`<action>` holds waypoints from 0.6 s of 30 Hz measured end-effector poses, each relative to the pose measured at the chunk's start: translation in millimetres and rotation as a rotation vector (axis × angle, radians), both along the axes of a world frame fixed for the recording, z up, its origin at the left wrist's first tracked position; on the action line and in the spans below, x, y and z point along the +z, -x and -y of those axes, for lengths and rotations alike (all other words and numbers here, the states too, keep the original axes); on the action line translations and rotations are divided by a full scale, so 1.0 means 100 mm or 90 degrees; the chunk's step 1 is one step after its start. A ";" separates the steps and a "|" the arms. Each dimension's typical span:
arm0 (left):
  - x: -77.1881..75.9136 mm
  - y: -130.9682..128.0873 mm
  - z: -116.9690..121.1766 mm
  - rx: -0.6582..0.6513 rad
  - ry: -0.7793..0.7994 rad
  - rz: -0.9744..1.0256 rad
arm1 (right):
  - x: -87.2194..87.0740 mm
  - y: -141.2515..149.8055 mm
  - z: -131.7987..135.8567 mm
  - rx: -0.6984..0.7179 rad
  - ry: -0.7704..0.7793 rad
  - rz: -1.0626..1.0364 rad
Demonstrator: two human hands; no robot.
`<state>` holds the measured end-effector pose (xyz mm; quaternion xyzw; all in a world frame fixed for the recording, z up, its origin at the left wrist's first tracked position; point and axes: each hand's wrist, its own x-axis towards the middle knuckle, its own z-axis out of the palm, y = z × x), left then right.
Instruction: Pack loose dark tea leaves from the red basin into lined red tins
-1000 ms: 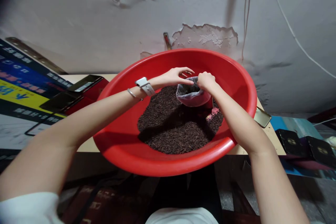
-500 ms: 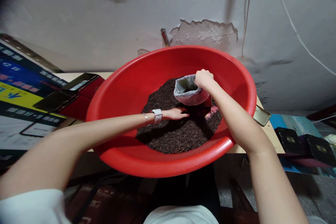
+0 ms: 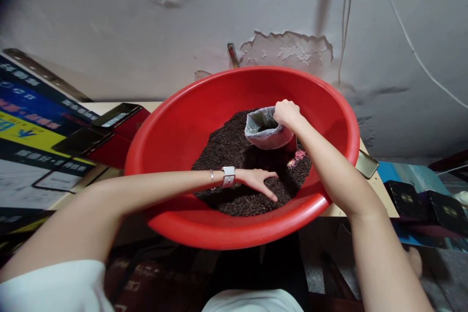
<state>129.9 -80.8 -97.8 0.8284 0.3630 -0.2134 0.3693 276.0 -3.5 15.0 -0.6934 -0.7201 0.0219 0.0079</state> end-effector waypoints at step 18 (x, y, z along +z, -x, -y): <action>1.19 0.52 -0.61 0.273 -0.314 0.183 | -0.04 -0.06 -0.05 -0.023 0.002 0.013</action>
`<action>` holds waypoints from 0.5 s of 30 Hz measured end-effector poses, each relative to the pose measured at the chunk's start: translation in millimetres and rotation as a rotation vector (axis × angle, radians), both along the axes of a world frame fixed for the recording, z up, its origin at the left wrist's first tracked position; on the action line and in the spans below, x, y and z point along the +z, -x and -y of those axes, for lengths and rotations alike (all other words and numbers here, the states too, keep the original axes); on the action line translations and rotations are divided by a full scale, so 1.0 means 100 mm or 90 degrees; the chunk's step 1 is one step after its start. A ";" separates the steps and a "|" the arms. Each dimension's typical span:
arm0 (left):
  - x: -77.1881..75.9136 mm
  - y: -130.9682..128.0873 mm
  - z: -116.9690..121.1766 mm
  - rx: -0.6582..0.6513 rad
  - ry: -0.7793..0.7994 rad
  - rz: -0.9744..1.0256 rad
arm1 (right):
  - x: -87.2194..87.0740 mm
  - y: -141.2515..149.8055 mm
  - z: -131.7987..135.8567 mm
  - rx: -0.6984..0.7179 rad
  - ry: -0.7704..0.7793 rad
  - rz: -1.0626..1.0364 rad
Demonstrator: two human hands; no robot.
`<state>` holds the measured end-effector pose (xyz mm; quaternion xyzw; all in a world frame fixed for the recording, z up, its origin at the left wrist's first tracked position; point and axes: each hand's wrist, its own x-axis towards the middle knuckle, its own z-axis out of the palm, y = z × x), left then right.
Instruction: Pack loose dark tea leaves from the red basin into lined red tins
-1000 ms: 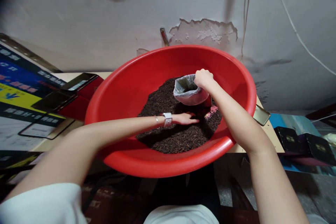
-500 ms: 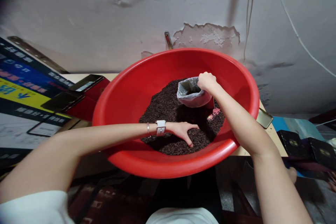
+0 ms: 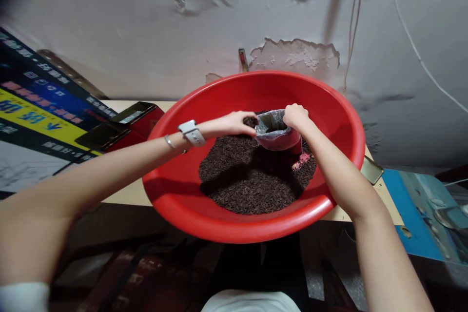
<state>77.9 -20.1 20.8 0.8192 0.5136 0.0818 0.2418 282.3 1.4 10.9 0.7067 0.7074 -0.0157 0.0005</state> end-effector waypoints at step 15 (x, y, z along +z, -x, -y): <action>-0.12 -0.01 -0.32 0.146 -0.140 0.007 | -0.01 -0.04 -0.01 -0.009 0.002 -0.006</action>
